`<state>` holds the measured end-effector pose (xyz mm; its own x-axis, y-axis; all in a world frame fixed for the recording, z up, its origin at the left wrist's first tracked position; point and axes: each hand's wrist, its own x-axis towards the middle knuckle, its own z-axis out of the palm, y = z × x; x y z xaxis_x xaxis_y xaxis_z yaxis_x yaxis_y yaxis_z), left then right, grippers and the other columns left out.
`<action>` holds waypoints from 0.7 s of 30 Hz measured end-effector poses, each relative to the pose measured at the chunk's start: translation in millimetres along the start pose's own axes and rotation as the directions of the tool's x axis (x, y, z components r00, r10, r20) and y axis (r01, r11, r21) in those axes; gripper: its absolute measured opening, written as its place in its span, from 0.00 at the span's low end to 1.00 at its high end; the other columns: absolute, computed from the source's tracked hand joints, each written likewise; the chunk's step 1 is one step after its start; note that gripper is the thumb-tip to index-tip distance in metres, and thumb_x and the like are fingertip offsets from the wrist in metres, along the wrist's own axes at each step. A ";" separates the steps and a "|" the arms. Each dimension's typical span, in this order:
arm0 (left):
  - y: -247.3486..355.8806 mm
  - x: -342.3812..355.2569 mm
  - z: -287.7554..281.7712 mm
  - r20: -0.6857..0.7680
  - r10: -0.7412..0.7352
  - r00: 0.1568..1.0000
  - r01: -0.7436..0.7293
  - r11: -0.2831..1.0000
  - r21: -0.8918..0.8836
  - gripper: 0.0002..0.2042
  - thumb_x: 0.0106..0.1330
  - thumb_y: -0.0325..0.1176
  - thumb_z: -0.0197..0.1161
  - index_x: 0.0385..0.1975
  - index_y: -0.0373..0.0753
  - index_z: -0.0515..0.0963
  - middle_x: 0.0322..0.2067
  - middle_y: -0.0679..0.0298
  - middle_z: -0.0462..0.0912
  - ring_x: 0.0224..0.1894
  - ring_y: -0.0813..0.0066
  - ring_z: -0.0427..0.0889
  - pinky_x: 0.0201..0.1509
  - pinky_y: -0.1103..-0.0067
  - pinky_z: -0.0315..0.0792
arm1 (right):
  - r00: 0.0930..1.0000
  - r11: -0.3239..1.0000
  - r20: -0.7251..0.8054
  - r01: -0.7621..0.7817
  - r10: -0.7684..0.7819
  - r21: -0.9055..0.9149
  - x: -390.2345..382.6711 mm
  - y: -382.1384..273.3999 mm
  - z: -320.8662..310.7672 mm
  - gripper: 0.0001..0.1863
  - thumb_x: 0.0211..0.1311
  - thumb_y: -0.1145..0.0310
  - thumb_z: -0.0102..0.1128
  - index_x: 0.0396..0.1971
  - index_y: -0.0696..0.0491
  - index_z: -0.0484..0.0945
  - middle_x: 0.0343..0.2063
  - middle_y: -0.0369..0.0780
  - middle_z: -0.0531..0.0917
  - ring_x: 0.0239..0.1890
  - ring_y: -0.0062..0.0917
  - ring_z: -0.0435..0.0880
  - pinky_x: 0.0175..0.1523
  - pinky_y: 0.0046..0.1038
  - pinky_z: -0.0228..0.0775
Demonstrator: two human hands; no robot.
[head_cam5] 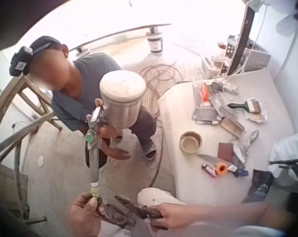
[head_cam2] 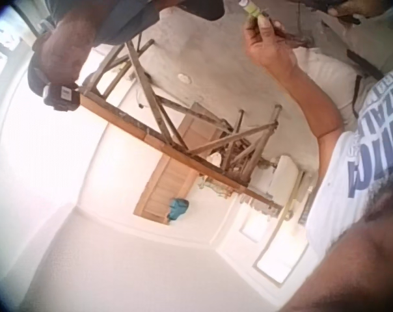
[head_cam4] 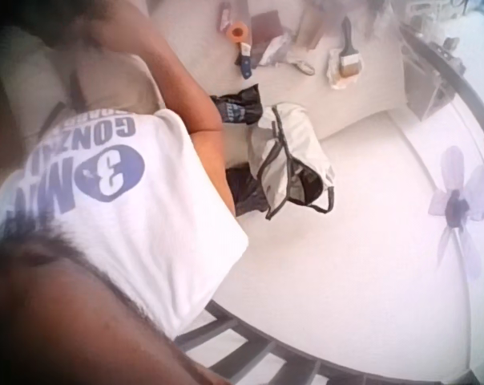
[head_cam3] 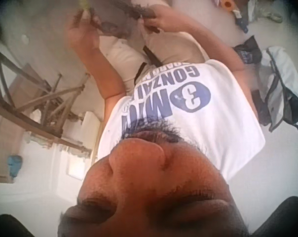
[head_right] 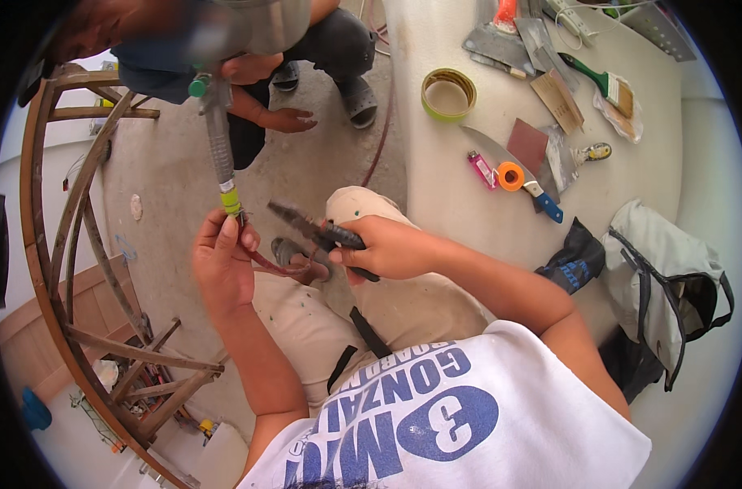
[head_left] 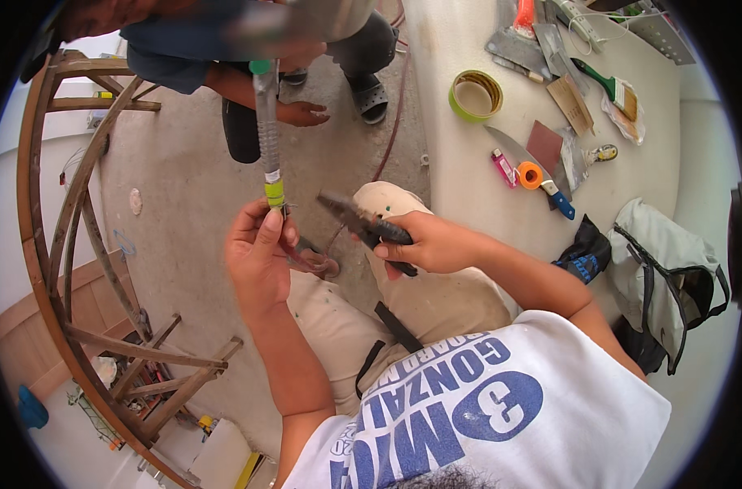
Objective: The person secures a green connector onto a red hose using pliers. They repeatedly tighten the connector and adjust the hose while another person holds a spray gun nearby.
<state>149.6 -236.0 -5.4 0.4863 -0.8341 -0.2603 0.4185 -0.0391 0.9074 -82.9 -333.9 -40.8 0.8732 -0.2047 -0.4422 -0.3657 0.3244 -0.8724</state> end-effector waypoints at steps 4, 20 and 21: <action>-3.1 -2.7 1.0 -0.117 0.002 0.993 0.002 0.999 0.040 0.10 0.69 0.32 0.65 0.41 0.31 0.78 0.29 0.65 0.79 0.26 0.80 0.74 0.29 0.83 0.68 | 0.961 0.991 -0.253 0.125 -0.111 0.040 5.0 -0.2 15.3 0.11 0.72 0.64 0.56 0.38 0.59 0.75 0.23 0.36 0.80 0.27 0.21 0.79 0.36 0.29 0.72; -16.6 -3.4 10.7 -0.105 0.087 0.991 -0.079 0.994 0.075 0.09 0.72 0.34 0.62 0.40 0.33 0.80 0.25 0.72 0.76 0.25 0.86 0.69 0.29 0.87 0.63 | 0.738 0.842 -0.632 0.481 -0.237 0.245 80.8 -32.2 68.7 0.13 0.64 0.71 0.66 0.45 0.57 0.75 0.34 0.34 0.81 0.29 0.14 0.77 0.32 0.19 0.69; -16.8 -3.9 9.4 -0.069 0.089 0.994 -0.088 0.996 0.015 0.09 0.72 0.34 0.62 0.40 0.33 0.81 0.25 0.72 0.76 0.25 0.86 0.69 0.29 0.87 0.63 | 0.726 0.828 -0.643 0.501 -0.243 0.251 80.8 -34.5 69.3 0.13 0.63 0.72 0.66 0.45 0.57 0.75 0.34 0.33 0.81 0.29 0.14 0.78 0.32 0.19 0.69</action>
<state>133.4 -237.2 -16.5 0.5737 -0.7941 -0.2007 0.3624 0.0263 0.9317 22.6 -297.6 -32.0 0.5156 -0.8217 -0.2427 0.2152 0.3983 -0.8916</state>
